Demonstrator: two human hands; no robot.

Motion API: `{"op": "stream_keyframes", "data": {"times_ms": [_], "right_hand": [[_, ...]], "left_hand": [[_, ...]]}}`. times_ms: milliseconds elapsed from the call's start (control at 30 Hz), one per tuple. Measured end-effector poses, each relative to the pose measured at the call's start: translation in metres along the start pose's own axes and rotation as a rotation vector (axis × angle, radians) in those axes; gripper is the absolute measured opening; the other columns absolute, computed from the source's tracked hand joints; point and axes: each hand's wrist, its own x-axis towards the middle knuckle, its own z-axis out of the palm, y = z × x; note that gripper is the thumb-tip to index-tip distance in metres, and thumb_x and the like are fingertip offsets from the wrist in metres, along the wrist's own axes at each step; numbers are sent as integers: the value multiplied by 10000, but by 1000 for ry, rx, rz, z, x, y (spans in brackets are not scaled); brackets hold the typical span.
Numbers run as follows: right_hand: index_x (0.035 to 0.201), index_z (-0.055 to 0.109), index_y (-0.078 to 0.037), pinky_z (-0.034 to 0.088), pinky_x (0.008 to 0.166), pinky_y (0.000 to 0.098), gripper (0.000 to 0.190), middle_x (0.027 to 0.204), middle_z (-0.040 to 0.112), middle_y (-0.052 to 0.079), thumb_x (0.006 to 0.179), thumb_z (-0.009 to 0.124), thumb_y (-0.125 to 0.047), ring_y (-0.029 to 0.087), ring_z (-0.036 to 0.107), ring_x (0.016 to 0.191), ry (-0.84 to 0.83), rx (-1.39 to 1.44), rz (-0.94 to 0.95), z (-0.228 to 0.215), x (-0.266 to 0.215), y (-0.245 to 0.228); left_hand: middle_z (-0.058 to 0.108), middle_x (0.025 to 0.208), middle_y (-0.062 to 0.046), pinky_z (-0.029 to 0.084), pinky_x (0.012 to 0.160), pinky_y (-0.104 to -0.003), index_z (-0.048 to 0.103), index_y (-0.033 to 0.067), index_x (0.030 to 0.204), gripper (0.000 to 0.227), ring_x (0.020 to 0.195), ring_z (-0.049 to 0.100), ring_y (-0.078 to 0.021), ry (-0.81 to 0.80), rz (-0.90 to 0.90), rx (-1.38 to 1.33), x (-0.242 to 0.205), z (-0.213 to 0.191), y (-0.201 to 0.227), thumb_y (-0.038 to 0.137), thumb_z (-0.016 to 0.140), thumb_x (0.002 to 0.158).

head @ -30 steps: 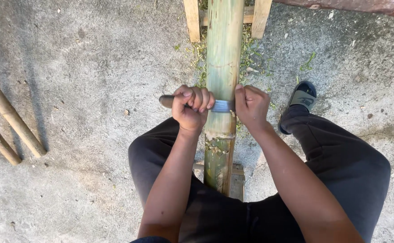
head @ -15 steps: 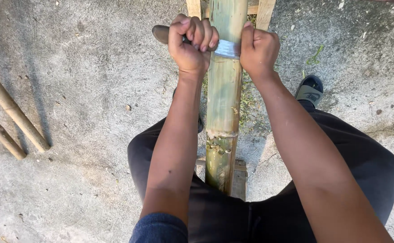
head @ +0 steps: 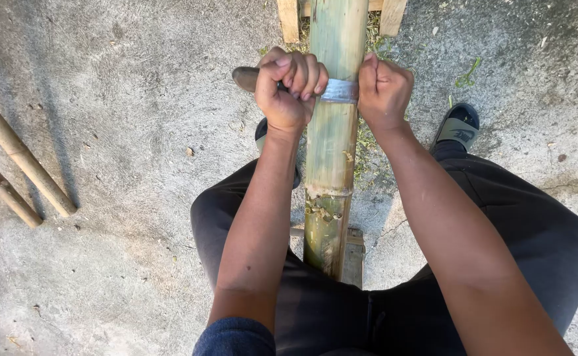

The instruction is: The recorder uses a knife to strip bark or smooth the surface of a bamboo pole.

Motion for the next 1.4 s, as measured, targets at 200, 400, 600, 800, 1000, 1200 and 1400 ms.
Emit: {"op": "stream_keyframes", "data": {"times_ms": [200, 400, 600, 800, 1000, 1200, 1400], "right_hand": [[689, 551, 15, 388, 530, 433, 396, 599, 510, 160, 1082, 561, -39, 304, 527, 502, -23, -88, -40, -9, -30, -8], [675, 566, 15, 371, 484, 411, 371, 564, 519, 131, 1044, 555, -12, 256, 522, 453, -45, -57, 8, -26, -84, -24], [643, 523, 6, 345, 465, 419, 414, 547, 475, 142, 1052, 564, -44, 262, 477, 430, 10, -91, 26, -12, -64, -2], [667, 530, 12, 385, 517, 436, 413, 595, 517, 176, 1066, 579, -84, 313, 520, 482, 87, -29, 6, 11, 4, 11], [675, 529, 23, 372, 529, 441, 400, 598, 504, 179, 1056, 606, -72, 321, 494, 494, 29, -23, -21, 1, -2, -4], [678, 521, 22, 357, 523, 441, 391, 597, 488, 168, 1048, 615, -63, 310, 485, 489, 6, -41, 15, -11, -35, -14], [636, 490, 22, 319, 484, 422, 411, 550, 426, 136, 1016, 630, -47, 246, 415, 448, -15, -30, 84, -25, -81, -35]], "left_hand": [[285, 527, -35, 333, 531, -372, 323, 106, 649, 336, 480, 294, -175, 31, -19, 7, -35, 1, 0, 199, 497, 920], [293, 558, -30, 329, 591, -375, 330, 115, 645, 347, 526, 296, -186, -53, -44, 8, -100, -5, -4, 209, 480, 944], [299, 553, -20, 329, 543, -361, 333, 112, 651, 360, 501, 298, -178, -83, 7, 54, -62, -5, -11, 201, 469, 973], [287, 544, -32, 324, 514, -374, 335, 100, 672, 329, 480, 284, -164, -46, 1, 34, 15, 2, -4, 180, 496, 947], [283, 541, -35, 330, 526, -369, 329, 111, 670, 342, 483, 287, -177, -34, -7, -8, -4, -5, -1, 203, 507, 947], [292, 541, -33, 337, 542, -371, 335, 106, 675, 334, 489, 296, -175, -4, -7, 1, -40, -2, -1, 207, 506, 943], [310, 549, -23, 348, 555, -364, 353, 112, 676, 326, 499, 316, -167, 11, -4, 21, -92, -5, 3, 210, 522, 936]]}}
